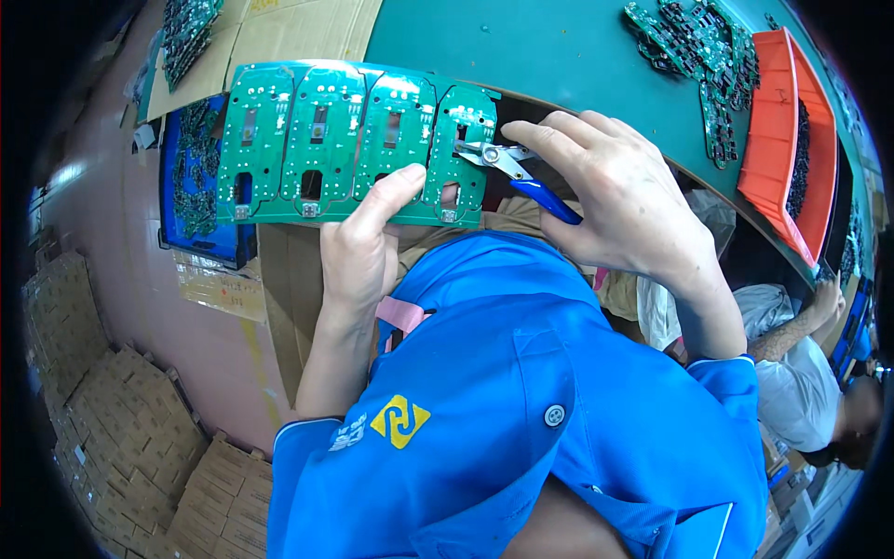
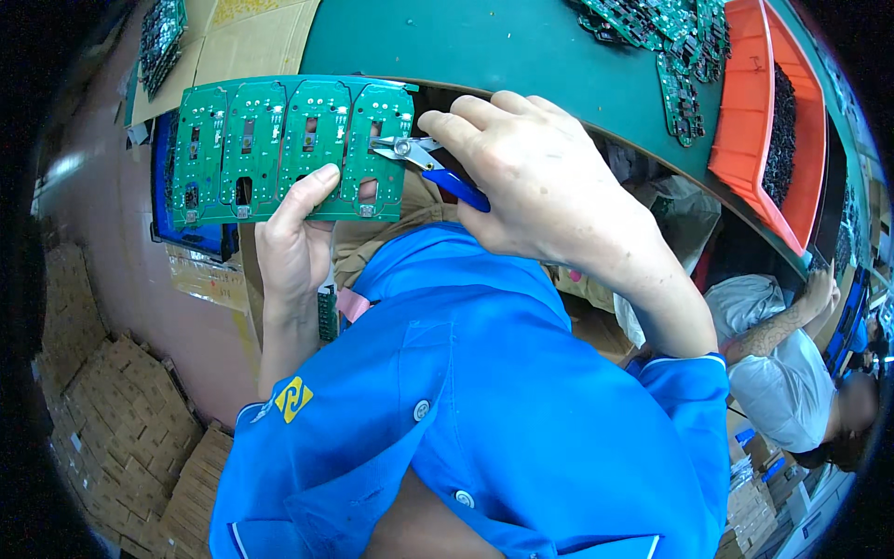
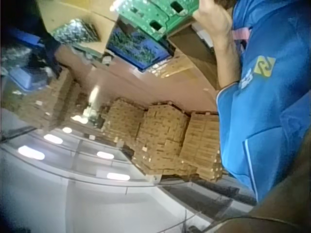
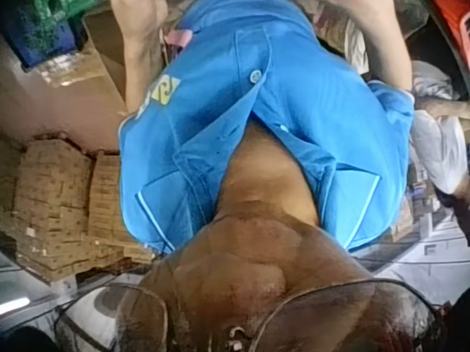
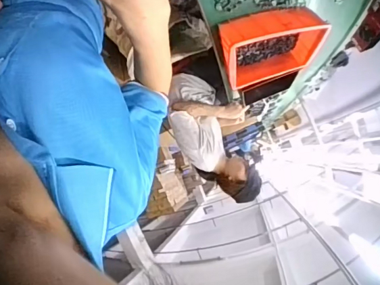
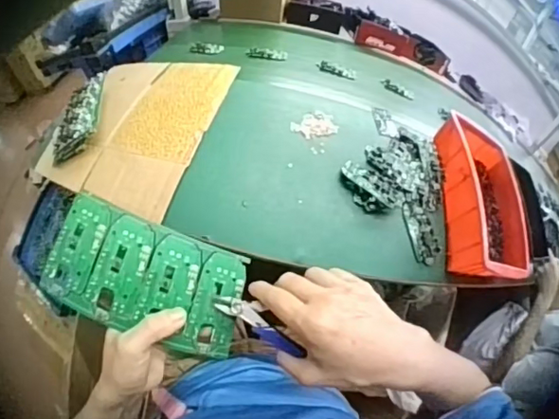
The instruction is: The person trims connections on circuit board panels using pliers, separates the individual boards, and places them onto the conveyor belt.
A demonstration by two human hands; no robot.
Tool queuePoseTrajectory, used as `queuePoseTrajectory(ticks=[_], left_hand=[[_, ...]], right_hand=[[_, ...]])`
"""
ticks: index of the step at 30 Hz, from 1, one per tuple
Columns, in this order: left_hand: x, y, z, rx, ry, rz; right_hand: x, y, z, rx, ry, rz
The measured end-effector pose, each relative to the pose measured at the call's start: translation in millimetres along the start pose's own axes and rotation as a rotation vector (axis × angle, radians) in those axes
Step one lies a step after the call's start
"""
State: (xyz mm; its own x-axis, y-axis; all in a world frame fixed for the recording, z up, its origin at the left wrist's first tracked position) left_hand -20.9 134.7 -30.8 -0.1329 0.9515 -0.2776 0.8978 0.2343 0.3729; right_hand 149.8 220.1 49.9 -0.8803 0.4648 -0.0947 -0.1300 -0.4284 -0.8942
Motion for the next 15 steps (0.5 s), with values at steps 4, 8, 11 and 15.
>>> queuePoseTrajectory(ticks=[4, 8, 11, 15], left_hand=[[1, -3, 0, 0.039, 0.001, -0.027], [0, 3, -10, 0.346, 0.09, 0.061], [-2, 2, -12, 0.272, 0.11, 0.038], [-3, 9, -24, 0.432, 0.241, 0.052]], right_hand=[[0, 0, 2, -0.023, 0.011, 0.003], [-1, 0, 1, -0.006, 0.031, 0.011], [-1, 2, 0, 0.011, 0.04, 0.015], [-1, 2, -3, 0.043, 0.05, 0.019]])
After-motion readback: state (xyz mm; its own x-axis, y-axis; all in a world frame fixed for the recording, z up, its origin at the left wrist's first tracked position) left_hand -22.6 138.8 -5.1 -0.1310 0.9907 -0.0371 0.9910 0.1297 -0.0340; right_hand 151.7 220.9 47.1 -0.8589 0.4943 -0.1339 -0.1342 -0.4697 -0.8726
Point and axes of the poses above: each hand's wrist, its own x-axis towards the middle knuckle, its own y-axis out of the palm, z = x × y, the point moved 8 cm from there along x, towards the middle knuckle, and after that the axes turned 11 degrees about z, right-handed, at the moved point
